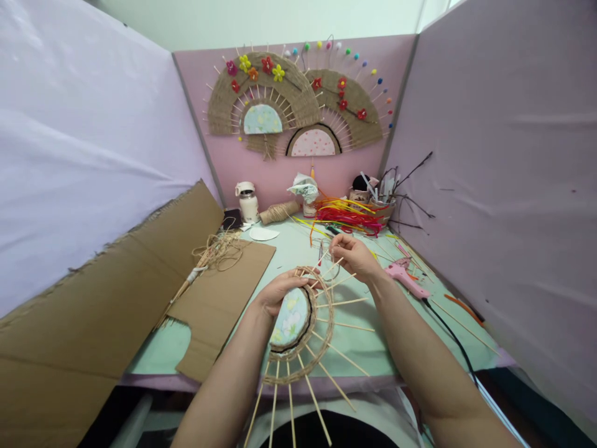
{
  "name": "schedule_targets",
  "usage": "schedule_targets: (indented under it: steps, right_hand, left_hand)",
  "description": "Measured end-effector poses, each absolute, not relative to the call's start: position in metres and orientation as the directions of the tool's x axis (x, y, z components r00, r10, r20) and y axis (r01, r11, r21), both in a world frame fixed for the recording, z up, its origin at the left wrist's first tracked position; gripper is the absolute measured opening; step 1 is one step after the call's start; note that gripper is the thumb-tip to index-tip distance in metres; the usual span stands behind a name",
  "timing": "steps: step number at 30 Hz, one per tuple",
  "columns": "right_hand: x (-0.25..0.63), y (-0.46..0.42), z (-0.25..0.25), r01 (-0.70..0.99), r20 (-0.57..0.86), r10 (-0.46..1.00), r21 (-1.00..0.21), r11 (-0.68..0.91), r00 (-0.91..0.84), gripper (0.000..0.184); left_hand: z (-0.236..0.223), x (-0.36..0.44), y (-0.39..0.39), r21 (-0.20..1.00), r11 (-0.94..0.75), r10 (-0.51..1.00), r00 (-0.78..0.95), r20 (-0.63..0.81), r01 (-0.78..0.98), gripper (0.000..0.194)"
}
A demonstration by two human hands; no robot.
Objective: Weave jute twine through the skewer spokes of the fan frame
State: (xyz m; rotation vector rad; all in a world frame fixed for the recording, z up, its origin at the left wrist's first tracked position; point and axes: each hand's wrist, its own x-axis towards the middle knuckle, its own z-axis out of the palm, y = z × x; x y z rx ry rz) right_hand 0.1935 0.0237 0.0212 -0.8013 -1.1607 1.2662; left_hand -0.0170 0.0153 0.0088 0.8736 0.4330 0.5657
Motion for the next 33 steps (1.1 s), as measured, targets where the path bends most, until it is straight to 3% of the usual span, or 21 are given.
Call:
schedule_targets:
  steps: [9,19,27,33]
  right_hand:
    - [0.196,0.02,0.023,-0.272,0.246,0.954,-0.942,0.195,-0.169,0.017]
    - [0.187,0.021,0.019,-0.31,0.196,0.953,-0.943,0.119,-0.23,0.013]
    - [0.173,0.022,0.006,-0.034,0.194,0.927,-0.981,0.193,-0.321,0.01]
    - [0.17,0.021,0.006,-0.001,0.201,0.929,-0.978,0.211,-0.31,0.01]
  left_hand:
    - [0.009,-0.015,0.007,0.869,0.468,0.492,0.865,-0.103,-0.163,0.028]
    - [0.004,-0.015,0.008,0.858,0.445,0.545,0.838,-0.032,-0.256,0.034]
    - [0.004,-0.013,0.006,0.871,0.44,0.548,0.834,-0.066,-0.22,0.038]
    - [0.004,-0.01,0.003,0.878,0.449,0.576,0.805,-0.143,-0.166,0.03]
